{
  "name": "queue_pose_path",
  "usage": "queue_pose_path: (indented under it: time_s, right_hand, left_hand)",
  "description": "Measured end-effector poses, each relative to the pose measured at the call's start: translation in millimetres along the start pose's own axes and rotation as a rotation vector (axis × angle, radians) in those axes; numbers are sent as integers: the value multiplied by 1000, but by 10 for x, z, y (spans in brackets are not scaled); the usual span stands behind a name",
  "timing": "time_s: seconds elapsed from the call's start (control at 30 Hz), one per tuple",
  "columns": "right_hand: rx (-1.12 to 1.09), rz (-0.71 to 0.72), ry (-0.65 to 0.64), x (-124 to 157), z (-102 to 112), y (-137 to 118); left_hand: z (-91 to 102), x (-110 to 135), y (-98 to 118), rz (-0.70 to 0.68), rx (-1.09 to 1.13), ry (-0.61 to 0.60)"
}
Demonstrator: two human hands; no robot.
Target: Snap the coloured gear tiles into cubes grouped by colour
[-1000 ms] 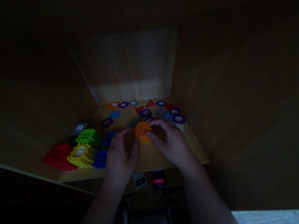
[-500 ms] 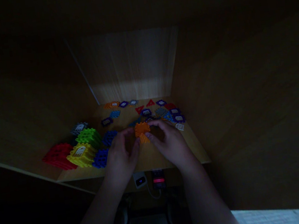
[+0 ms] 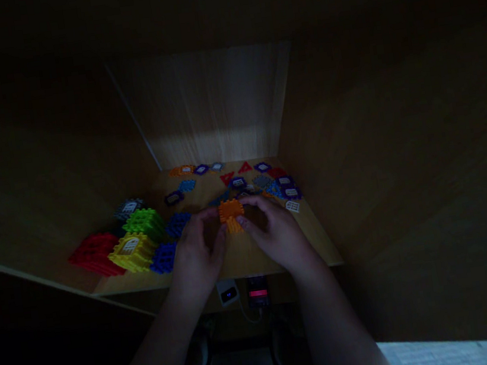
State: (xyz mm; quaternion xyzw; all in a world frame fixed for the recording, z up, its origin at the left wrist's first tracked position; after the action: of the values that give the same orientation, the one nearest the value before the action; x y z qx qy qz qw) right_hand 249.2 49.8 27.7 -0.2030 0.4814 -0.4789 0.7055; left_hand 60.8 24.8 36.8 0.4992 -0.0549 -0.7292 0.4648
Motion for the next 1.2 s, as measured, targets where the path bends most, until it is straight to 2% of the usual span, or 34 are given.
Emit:
queue_pose_path:
  time_s: [0.13,0.4,1.2]
  right_hand:
    - [-9,-1,17,6,23,-11]
    - [12,-20,159,16,141,-47]
    - [1,45,66,27,41,-95]
  left_hand:
    - [6,-4,9,-1,4,4]
    - [-1,-5,-30,54,35,7]
    - [25,-2,-33,89,87,17]
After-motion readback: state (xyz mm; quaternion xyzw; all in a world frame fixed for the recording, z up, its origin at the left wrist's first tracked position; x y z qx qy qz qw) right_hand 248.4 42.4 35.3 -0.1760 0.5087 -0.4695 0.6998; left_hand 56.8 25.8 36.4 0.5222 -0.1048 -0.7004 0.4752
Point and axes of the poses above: each hand's wrist, its own x-axis away from the middle knuckle, its own z-axis out of the back of the hand, y = z × x, the point moved 7 cm from there along -x, towards the middle knuckle, and after that the axes turned 2 degrees about y, right-handed, at the moved point
